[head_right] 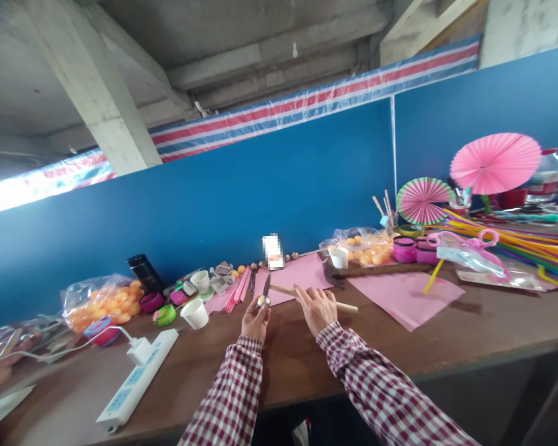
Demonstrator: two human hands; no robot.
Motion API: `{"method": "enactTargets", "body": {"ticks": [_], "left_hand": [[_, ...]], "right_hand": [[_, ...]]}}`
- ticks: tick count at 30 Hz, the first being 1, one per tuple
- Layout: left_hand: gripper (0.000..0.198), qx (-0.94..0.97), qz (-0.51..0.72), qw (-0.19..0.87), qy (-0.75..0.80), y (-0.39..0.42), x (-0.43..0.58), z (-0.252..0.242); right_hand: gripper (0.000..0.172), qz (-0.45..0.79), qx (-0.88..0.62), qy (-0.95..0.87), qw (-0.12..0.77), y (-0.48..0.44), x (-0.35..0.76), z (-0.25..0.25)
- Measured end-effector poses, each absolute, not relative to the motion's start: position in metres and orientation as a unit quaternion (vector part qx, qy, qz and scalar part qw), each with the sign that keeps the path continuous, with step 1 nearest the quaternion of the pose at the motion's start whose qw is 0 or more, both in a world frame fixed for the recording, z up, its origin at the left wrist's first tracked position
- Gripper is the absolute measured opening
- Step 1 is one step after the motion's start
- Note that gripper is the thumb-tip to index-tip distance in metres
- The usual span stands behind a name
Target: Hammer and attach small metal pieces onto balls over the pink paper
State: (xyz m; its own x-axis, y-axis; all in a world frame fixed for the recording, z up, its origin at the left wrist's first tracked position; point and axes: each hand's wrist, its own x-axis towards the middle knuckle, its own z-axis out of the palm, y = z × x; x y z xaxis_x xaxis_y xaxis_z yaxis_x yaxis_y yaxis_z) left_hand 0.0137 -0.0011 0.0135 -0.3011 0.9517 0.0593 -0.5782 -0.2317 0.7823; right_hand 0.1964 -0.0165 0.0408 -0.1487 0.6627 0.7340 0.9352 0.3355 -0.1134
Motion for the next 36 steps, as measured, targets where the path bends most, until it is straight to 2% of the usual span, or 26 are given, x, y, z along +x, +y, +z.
{"method": "enactTargets", "body": {"ticks": [5, 18, 26, 32, 36], "left_hand": [[0.045, 0.295, 0.716, 0.526, 0.352, -0.004, 0.014, 0.015], [0.049, 0.361, 0.708, 0.426, 0.433, 0.003, 0.016, 0.004], [0.048, 0.349, 0.703, 0.437, 0.439, 0.005, 0.016, 0.003], [0.038, 0.319, 0.72, 0.473, 0.396, 0.003, 0.016, 0.007], [0.042, 0.274, 0.723, 0.497, 0.393, 0.001, 0.015, 0.01]], "right_hand": [[0.033, -0.186, -0.562, -0.719, 0.363, -0.015, 0.197, 0.04], [0.034, -0.182, -0.549, -0.738, 0.347, -0.016, 0.197, 0.041], [0.033, -0.186, -0.552, -0.735, 0.348, -0.016, 0.197, 0.04], [0.033, -0.181, -0.549, -0.735, 0.355, -0.016, 0.197, 0.04], [0.032, -0.183, -0.538, -0.746, 0.347, -0.016, 0.197, 0.04]]}}
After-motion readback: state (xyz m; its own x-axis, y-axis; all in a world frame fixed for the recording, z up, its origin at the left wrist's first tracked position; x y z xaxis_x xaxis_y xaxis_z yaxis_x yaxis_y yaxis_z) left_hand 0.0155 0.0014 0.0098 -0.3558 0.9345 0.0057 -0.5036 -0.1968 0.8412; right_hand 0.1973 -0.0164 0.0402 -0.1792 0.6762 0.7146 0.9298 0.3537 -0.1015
